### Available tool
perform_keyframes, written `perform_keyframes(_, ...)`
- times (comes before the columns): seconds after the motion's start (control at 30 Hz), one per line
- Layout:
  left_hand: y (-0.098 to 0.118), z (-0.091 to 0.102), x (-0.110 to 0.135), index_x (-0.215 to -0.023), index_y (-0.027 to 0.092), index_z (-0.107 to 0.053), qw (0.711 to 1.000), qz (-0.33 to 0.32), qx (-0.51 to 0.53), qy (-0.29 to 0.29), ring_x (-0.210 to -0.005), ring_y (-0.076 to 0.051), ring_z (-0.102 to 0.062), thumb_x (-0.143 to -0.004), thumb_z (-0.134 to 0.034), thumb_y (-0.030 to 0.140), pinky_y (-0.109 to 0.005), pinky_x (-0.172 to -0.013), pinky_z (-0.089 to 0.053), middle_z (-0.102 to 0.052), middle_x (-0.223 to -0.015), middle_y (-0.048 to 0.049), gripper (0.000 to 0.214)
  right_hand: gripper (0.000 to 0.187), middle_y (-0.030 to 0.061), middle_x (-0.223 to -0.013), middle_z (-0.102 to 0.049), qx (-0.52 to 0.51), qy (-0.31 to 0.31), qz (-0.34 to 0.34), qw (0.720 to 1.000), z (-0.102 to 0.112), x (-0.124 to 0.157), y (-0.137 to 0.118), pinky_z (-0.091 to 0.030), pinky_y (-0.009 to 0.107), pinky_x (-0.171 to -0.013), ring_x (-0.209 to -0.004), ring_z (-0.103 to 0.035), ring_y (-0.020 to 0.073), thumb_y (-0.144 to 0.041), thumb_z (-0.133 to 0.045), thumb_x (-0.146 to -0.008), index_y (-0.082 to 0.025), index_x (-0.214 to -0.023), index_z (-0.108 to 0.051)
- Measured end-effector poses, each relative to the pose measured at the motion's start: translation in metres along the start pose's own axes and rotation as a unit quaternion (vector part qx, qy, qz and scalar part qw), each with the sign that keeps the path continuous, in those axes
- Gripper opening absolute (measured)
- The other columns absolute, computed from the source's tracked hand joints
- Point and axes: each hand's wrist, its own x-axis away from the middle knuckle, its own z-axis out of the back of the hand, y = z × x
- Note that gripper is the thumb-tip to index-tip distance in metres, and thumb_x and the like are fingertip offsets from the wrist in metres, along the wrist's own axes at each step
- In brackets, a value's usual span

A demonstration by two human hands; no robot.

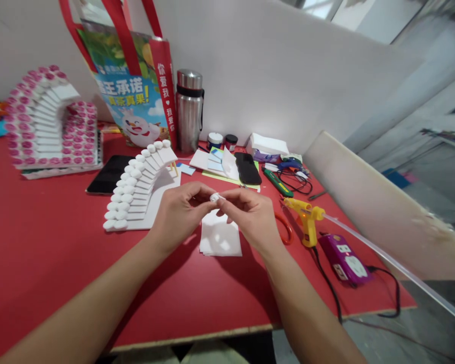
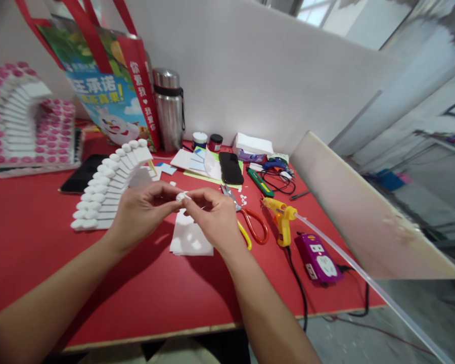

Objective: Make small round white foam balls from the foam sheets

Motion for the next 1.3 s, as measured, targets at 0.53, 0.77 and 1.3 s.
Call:
perform_keyframes(0.53,0.005,0.004,-0.003,-0.099,0.017,-0.078,0.991,-0.022,0.128,-0.037,-0.087,-0.02,-0.073,-0.091,-0.073,0.028,-0.032,-0.079,-0.058,-0.077,-0.094,-0.0074,0.014,0.024,0.0023,-0.073,-0.076,-0.089,-0.031,0.011,0.996,0.006,0.0,-0.005,-0.06,0.028,-0.061,-0.067,-0.073,0.0166,-0.036,-0.086,-0.08,-0.018,-0.087,-0.073)
perform_keyframes(0.77,0.009,0.002,-0.001,-0.091,0.018,-0.08,0.988,-0.025,0.15,-0.013,-0.083,-0.018,-0.072,-0.087,-0.077,0.027,-0.03,-0.074,-0.058,-0.077,-0.089,-0.0064,0.01,0.023,0.0026,-0.073,-0.076,-0.065,-0.013,0.017,0.998,0.004,0.004,-0.007,-0.061,0.029,-0.064,-0.064,-0.072,0.0156,-0.034,-0.086,-0.08,-0.017,-0.085,-0.072)
perform_keyframes(1.3,-0.002,-0.002,-0.002,-0.105,0.022,-0.077,0.997,-0.057,0.019,-0.038,-0.091,-0.022,-0.069,-0.091,-0.072,0.03,-0.036,-0.083,-0.055,-0.076,-0.099,-0.0081,0.017,0.025,0.0007,-0.07,-0.072,-0.091,-0.01,-0.021,0.996,0.005,-0.004,0.002,-0.058,0.026,-0.057,-0.06,-0.068,0.0137,-0.038,-0.085,-0.077,-0.018,-0.081,-0.071)
